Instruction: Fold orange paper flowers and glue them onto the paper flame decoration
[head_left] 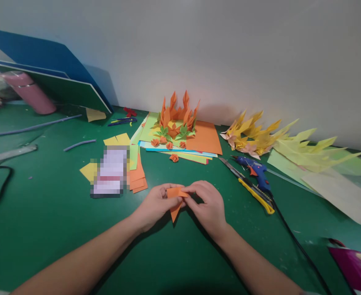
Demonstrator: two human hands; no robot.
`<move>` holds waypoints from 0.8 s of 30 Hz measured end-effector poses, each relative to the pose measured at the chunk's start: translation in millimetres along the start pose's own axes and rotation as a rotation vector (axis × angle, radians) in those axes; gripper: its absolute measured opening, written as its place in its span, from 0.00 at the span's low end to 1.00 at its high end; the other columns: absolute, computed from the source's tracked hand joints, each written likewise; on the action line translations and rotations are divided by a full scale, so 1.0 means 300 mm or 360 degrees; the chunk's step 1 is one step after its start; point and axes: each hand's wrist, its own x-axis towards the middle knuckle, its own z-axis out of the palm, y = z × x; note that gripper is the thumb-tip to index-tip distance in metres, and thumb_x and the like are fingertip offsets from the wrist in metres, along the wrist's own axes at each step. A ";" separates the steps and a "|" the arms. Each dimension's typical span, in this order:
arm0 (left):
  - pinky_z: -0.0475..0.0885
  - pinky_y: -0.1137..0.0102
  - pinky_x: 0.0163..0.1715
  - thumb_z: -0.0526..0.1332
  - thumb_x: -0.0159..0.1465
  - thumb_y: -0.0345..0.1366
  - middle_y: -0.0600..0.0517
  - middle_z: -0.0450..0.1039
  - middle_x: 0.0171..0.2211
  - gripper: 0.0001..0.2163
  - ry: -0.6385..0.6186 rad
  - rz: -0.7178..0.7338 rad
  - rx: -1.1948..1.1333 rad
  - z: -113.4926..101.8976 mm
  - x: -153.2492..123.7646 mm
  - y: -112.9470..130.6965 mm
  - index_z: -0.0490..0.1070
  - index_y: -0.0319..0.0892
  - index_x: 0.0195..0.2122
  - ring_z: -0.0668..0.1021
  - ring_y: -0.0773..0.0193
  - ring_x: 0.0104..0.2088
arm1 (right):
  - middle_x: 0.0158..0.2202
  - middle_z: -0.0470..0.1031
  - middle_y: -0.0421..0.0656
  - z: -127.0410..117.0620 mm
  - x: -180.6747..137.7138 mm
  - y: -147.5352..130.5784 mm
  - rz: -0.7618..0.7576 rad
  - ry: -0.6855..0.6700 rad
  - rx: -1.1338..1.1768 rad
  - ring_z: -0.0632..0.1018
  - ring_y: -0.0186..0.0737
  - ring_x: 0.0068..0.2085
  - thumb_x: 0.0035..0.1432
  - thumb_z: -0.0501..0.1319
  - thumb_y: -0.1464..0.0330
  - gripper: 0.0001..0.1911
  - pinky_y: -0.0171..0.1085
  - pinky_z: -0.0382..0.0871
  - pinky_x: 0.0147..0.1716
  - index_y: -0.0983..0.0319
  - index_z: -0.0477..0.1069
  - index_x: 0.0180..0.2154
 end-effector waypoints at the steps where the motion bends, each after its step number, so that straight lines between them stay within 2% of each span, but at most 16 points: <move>1: 0.69 0.73 0.33 0.73 0.43 0.32 0.52 0.77 0.27 0.18 -0.0007 -0.0006 -0.0001 0.001 0.000 0.001 0.73 0.35 0.35 0.76 0.69 0.27 | 0.25 0.74 0.42 0.001 0.000 0.000 0.0011 -0.0001 0.0009 0.73 0.37 0.28 0.56 0.60 0.74 0.04 0.36 0.67 0.29 0.61 0.73 0.29; 11: 0.70 0.71 0.35 0.72 0.44 0.31 0.53 0.76 0.29 0.20 -0.0004 0.0011 0.0042 0.003 -0.002 0.005 0.71 0.37 0.38 0.76 0.68 0.29 | 0.26 0.74 0.41 0.005 -0.002 -0.002 0.0042 -0.0044 0.0032 0.74 0.37 0.28 0.55 0.59 0.74 0.06 0.35 0.68 0.29 0.61 0.73 0.30; 17: 0.68 0.76 0.27 0.71 0.45 0.30 0.60 0.69 0.22 0.20 0.0175 0.0109 0.0157 0.012 -0.011 0.016 0.70 0.38 0.40 0.72 0.73 0.23 | 0.28 0.74 0.43 0.001 -0.004 0.013 -0.0105 -0.0080 -0.0044 0.73 0.38 0.30 0.58 0.58 0.73 0.08 0.37 0.68 0.30 0.61 0.76 0.35; 20: 0.66 0.77 0.24 0.71 0.46 0.32 0.63 0.65 0.18 0.21 0.0201 0.0153 0.0219 0.005 -0.009 0.012 0.70 0.37 0.41 0.70 0.74 0.20 | 0.29 0.74 0.44 -0.005 -0.002 0.017 -0.0179 -0.0136 -0.0103 0.72 0.38 0.30 0.59 0.57 0.73 0.10 0.38 0.68 0.30 0.60 0.76 0.38; 24: 0.71 0.73 0.33 0.72 0.45 0.34 0.59 0.72 0.23 0.23 0.0144 0.0078 0.0095 -0.002 -0.002 0.009 0.69 0.37 0.41 0.75 0.71 0.25 | 0.31 0.73 0.45 -0.012 0.002 0.016 -0.0208 -0.0206 -0.0099 0.71 0.39 0.32 0.59 0.55 0.74 0.13 0.38 0.68 0.31 0.58 0.76 0.40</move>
